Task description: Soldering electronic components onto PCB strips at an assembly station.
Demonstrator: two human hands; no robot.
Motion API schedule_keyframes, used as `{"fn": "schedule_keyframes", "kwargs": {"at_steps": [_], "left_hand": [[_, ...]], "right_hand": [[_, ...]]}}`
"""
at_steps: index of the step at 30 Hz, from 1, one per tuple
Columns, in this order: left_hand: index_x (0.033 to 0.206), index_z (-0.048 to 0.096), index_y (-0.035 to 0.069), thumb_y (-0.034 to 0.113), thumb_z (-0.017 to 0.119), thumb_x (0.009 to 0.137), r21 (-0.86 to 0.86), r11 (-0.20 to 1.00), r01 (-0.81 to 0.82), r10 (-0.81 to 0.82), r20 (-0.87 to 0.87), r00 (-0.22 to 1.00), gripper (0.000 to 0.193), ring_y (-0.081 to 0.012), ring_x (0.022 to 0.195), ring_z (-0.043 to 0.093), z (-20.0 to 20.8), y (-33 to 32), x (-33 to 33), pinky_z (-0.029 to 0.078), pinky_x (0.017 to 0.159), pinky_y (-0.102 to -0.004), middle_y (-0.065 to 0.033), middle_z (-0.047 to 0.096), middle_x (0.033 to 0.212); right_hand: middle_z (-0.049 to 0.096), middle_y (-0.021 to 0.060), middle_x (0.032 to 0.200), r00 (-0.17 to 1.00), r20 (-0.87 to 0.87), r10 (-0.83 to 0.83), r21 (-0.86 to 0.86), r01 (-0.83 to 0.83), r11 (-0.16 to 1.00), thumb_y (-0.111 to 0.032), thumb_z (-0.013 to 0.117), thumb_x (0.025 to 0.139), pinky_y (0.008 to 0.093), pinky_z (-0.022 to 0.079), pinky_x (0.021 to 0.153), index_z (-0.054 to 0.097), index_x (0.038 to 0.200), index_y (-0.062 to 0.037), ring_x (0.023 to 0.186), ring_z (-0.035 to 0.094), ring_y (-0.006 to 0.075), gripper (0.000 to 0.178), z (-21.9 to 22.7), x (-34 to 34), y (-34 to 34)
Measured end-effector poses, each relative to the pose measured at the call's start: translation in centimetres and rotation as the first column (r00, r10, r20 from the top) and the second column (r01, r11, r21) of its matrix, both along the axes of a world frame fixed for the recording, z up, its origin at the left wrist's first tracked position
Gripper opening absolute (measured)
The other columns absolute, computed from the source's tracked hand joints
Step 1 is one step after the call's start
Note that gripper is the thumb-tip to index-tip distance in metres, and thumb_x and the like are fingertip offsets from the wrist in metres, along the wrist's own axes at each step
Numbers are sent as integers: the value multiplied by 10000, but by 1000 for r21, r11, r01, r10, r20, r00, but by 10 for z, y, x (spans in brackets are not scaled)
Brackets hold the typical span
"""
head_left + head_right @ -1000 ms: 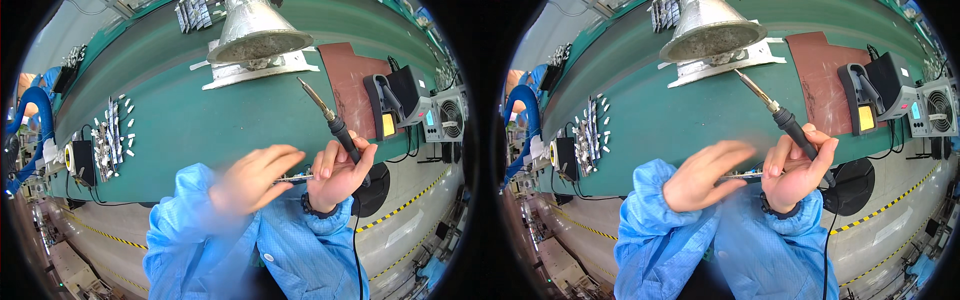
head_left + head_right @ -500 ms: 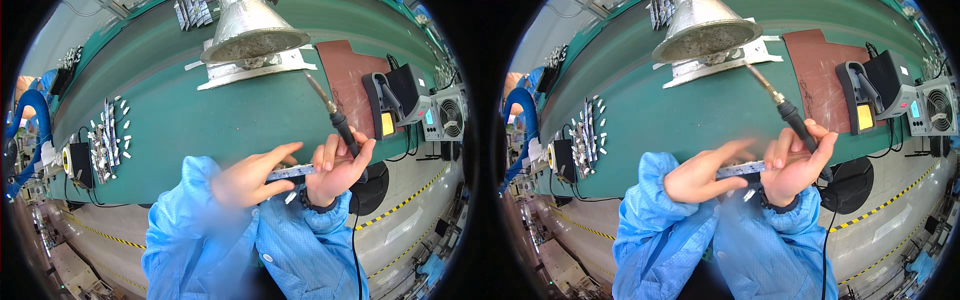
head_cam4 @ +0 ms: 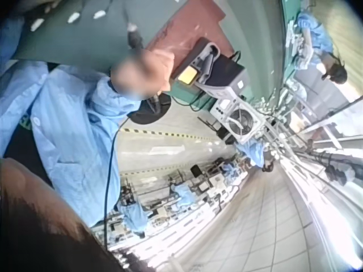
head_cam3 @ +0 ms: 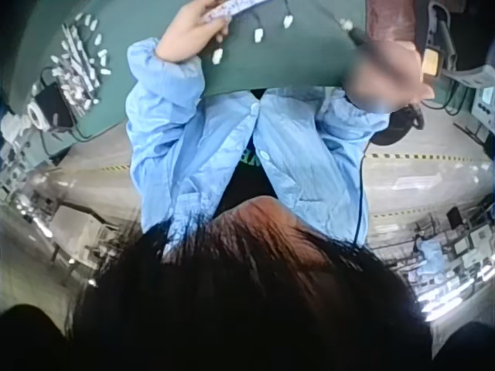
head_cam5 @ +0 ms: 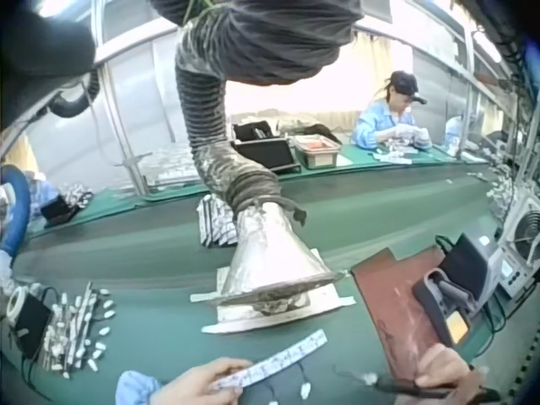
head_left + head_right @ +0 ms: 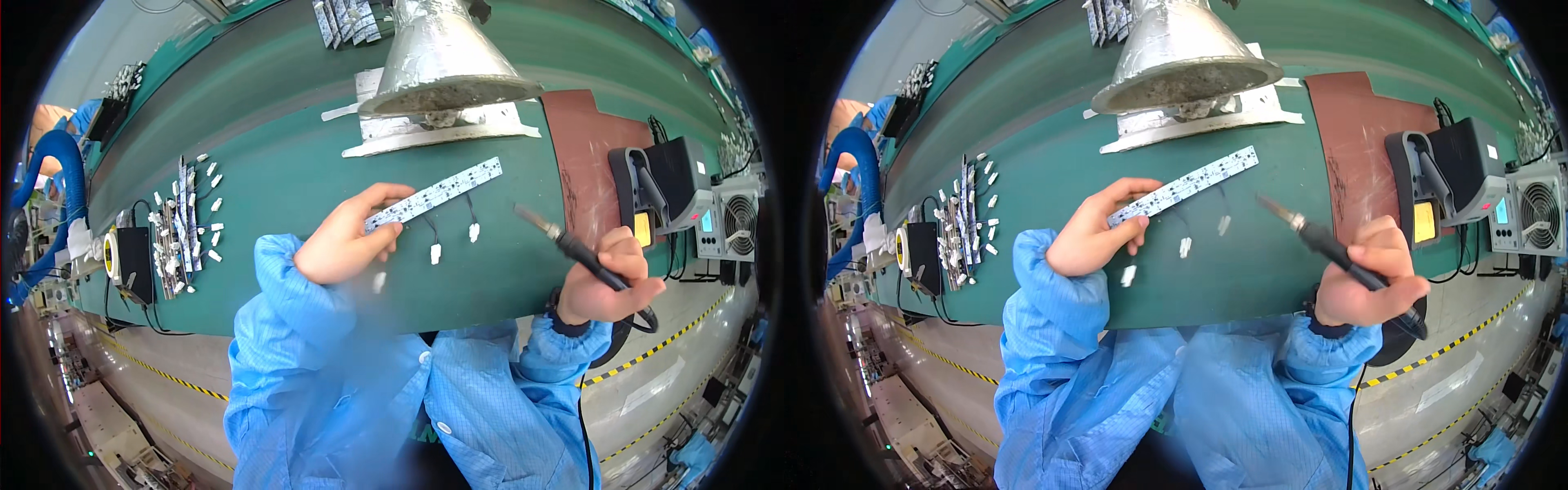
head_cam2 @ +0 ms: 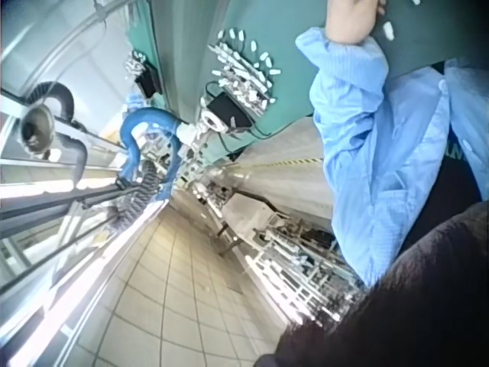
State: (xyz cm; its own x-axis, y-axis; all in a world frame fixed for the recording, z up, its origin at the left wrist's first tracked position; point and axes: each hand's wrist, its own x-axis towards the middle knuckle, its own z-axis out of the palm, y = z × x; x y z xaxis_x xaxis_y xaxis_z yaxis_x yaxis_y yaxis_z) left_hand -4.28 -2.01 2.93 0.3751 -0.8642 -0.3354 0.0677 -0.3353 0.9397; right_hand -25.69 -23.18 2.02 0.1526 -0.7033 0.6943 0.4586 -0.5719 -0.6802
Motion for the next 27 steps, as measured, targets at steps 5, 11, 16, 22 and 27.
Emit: {"fn": "schedule_keyframes", "kwargs": {"at_steps": [5,11,16,22,27], "left_hand": [[1354,507,-12,-12,515,974,-23,996,-90,90,-7,996,380,-79,736,554,-19,-2,-5,494,604,-229,-79,628,1114],[1344,527,19,11,531,968,-80,986,-144,151,98,984,376,-60,725,542,-26,0,-8,469,595,-225,-57,641,1032],[1294,562,-8,-2,552,923,-240,965,-104,191,377,906,370,-192,909,646,-35,-1,-7,515,789,-317,-140,678,1069],[1272,574,-17,-9,559,902,-200,972,-127,190,338,922,370,-262,985,659,-30,-2,-6,509,869,-345,-178,672,1103],[1271,573,-18,-13,561,898,-210,970,-125,193,344,919,374,-262,984,658,-31,-3,-6,509,870,-348,-174,670,1108]], "right_hand": [[363,42,503,985,-129,115,-196,-139,971,-412,305,1064,327,258,460,498,630,-48,465,347,161,598,18,31,15],[391,35,496,955,-165,246,-402,-293,868,-246,375,1049,300,290,365,464,645,-37,378,407,158,464,14,80,40],[382,24,508,951,-196,237,-401,-299,866,-243,351,1058,287,281,364,449,651,-53,382,399,148,459,0,84,45],[381,19,517,945,-197,263,-382,-321,867,-274,317,1071,280,271,362,447,659,-50,389,396,143,487,-7,88,47],[358,14,513,944,-195,266,-359,-321,876,-314,320,1075,280,260,358,450,655,-48,382,380,140,514,-6,86,46]]}}
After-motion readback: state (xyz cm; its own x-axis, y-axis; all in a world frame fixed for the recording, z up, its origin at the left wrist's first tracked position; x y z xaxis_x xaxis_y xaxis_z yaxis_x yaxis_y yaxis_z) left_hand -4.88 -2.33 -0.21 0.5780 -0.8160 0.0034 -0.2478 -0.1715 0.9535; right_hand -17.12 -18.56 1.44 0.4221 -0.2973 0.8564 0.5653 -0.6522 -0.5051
